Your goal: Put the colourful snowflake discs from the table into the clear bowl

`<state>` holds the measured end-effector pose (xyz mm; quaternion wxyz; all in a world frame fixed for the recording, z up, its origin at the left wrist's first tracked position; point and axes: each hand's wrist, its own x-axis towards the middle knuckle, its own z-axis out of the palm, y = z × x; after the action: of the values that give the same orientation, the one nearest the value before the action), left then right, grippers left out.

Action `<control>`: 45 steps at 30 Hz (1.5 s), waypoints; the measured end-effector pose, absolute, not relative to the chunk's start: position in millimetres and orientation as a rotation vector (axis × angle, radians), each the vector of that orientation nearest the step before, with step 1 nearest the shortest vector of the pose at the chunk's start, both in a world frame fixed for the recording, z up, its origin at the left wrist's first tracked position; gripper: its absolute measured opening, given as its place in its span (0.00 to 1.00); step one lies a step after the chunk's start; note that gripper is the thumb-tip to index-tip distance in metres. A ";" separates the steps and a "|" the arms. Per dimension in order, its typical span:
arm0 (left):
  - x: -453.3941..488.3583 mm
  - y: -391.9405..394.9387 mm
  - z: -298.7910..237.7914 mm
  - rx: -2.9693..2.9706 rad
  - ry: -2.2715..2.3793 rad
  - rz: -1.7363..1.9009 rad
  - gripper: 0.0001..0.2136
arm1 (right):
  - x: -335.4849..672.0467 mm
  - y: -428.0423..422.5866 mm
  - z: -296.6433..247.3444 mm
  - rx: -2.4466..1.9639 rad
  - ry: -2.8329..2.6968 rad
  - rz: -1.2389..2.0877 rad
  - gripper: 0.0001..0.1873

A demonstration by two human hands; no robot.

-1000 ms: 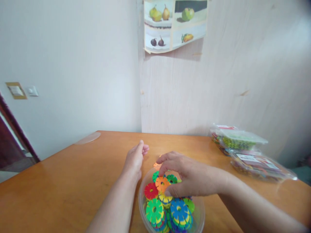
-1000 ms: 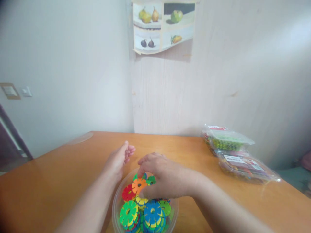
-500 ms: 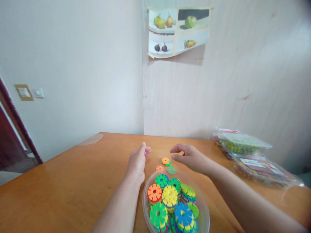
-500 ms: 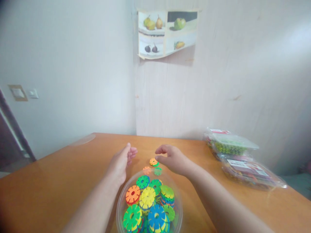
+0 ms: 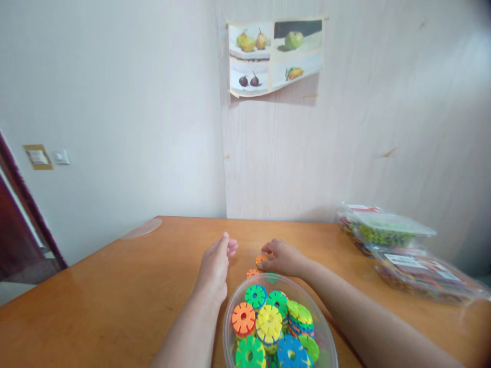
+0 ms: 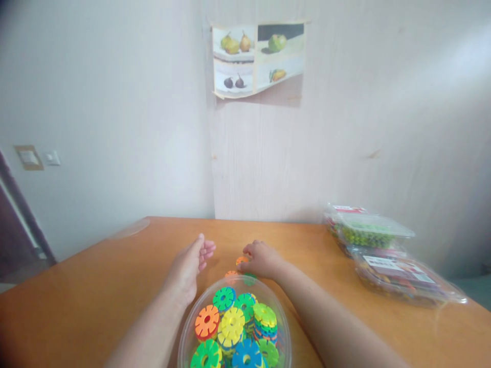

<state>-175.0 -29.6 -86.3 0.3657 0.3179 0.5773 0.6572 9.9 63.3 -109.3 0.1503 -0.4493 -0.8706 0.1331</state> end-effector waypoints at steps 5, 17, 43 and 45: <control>-174.8 -29.1 -87.6 0.828 1.471 1.706 0.20 | 8.5 63.4 -115.0 -1.325 -2.501 0.344 0.18; -175.3 -26.5 -90.6 0.833 1.481 1.713 0.20 | 8.1 60.2 -118.3 -1.281 -2.416 0.407 0.14; -175.4 -26.0 -91.0 0.823 1.491 1.725 0.20 | 27.4 -39.7 -12.5 -0.596 -2.606 0.735 0.13; -175.6 -26.7 -90.8 0.820 1.490 1.732 0.21 | 27.5 -15.8 -26.5 -0.780 -2.455 0.749 0.12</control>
<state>-175.6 -26.7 -90.8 0.3494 0.3164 0.5752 0.6685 27.5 -15.8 -26.5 0.2276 -0.2832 -0.8911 0.2719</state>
